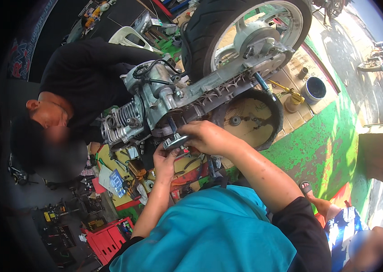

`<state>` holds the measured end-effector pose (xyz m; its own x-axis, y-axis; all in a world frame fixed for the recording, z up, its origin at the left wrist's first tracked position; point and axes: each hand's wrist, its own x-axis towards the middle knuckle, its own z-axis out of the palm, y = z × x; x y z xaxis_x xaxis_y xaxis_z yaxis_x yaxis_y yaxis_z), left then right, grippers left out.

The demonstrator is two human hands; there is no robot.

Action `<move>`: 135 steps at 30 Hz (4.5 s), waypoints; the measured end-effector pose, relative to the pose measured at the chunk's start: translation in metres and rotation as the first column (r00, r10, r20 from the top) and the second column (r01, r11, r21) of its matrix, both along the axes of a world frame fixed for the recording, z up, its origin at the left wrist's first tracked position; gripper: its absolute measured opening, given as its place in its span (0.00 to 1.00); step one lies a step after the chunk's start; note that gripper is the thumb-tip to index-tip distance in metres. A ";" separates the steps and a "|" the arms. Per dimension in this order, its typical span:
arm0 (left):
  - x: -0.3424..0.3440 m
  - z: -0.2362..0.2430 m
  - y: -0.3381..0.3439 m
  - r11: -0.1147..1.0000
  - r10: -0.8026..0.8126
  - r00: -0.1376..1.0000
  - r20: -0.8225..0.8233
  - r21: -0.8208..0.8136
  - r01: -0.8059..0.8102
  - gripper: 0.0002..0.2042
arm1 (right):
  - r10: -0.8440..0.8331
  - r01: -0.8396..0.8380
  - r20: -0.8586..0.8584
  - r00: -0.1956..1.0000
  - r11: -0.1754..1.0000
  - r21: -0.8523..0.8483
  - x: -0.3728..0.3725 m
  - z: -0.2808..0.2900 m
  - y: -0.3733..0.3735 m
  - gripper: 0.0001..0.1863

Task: The person is working on a disassembled motorcycle engine in a workshop. They use a wrench to tighten bolts on the engine casing and handle various engine components, including a cylinder head and a clutch assembly, while another person assists.

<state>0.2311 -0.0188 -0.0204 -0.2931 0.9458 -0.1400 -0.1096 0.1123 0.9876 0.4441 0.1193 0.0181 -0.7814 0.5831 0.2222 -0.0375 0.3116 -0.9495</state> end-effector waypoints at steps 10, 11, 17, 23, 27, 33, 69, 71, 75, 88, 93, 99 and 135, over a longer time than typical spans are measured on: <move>0.022 0.002 -0.010 0.979 0.099 0.972 0.214 -0.197 -0.056 0.12 | -0.034 -0.004 0.150 0.988 0.969 0.246 -0.003 0.025 -0.001 0.23; 0.020 0.007 -0.011 0.965 0.056 0.952 0.301 -0.260 0.026 0.13 | -0.035 -0.007 0.163 0.986 0.968 0.252 -0.003 0.026 -0.001 0.23; 0.043 0.025 -0.005 0.978 0.014 0.896 0.444 -0.193 0.080 0.16 | -0.060 -0.011 0.214 0.975 0.948 0.317 -0.005 0.031 -0.004 0.23; 0.045 0.024 -0.004 0.969 0.073 0.932 0.354 -0.245 0.017 0.14 | -0.030 -0.053 0.255 0.967 0.947 0.316 -0.009 0.041 0.001 0.23; 0.050 0.013 -0.004 0.985 0.085 0.898 0.432 -0.174 -0.009 0.14 | -0.041 -0.094 0.323 0.946 0.915 0.393 -0.014 0.050 -0.003 0.24; 0.062 0.010 -0.005 0.978 0.188 0.935 0.299 -0.147 -0.150 0.15 | -0.062 -0.008 0.331 0.942 0.978 0.207 -0.013 0.042 -0.005 0.20; 0.137 0.044 0.013 0.648 0.725 0.647 -0.236 -0.084 -0.757 0.08 | 0.276 -0.276 0.023 0.961 0.960 0.049 -0.010 -0.034 0.032 0.23; 0.133 0.043 0.012 0.659 0.722 0.662 -0.202 -0.093 -0.747 0.08 | 0.281 -0.287 0.120 0.952 0.957 0.034 -0.005 -0.017 0.034 0.23; 0.132 0.038 0.012 0.677 0.721 0.685 -0.106 -0.108 -0.728 0.08 | 0.280 -0.312 0.189 0.941 0.934 0.172 -0.009 0.004 0.037 0.22; 0.125 0.039 0.008 0.706 0.672 0.727 -0.138 -0.175 -0.686 0.07 | 0.259 -0.271 0.084 0.962 0.944 0.190 -0.010 -0.011 0.036 0.20; 0.128 0.043 0.013 0.678 0.655 0.675 -0.339 -0.129 -0.723 0.07 | 0.200 -0.195 -0.065 0.978 0.978 0.070 -0.011 -0.043 0.027 0.16; 0.129 0.044 0.012 0.683 0.653 0.666 -0.361 -0.099 -0.724 0.07 | 0.198 -0.188 -0.091 0.976 0.976 0.113 -0.011 -0.044 0.025 0.17; 0.133 0.135 -0.121 0.796 0.503 0.685 0.527 0.028 -0.605 0.27 | 0.568 -0.146 -0.356 0.742 0.655 0.741 -0.018 0.057 -0.048 0.15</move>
<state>0.3637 -0.1397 0.1150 -0.7165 0.6523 -0.2472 -0.5434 -0.2996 0.7842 0.4260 0.0712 0.0749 -0.5195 -0.1727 0.8368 -0.6945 0.6559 -0.2958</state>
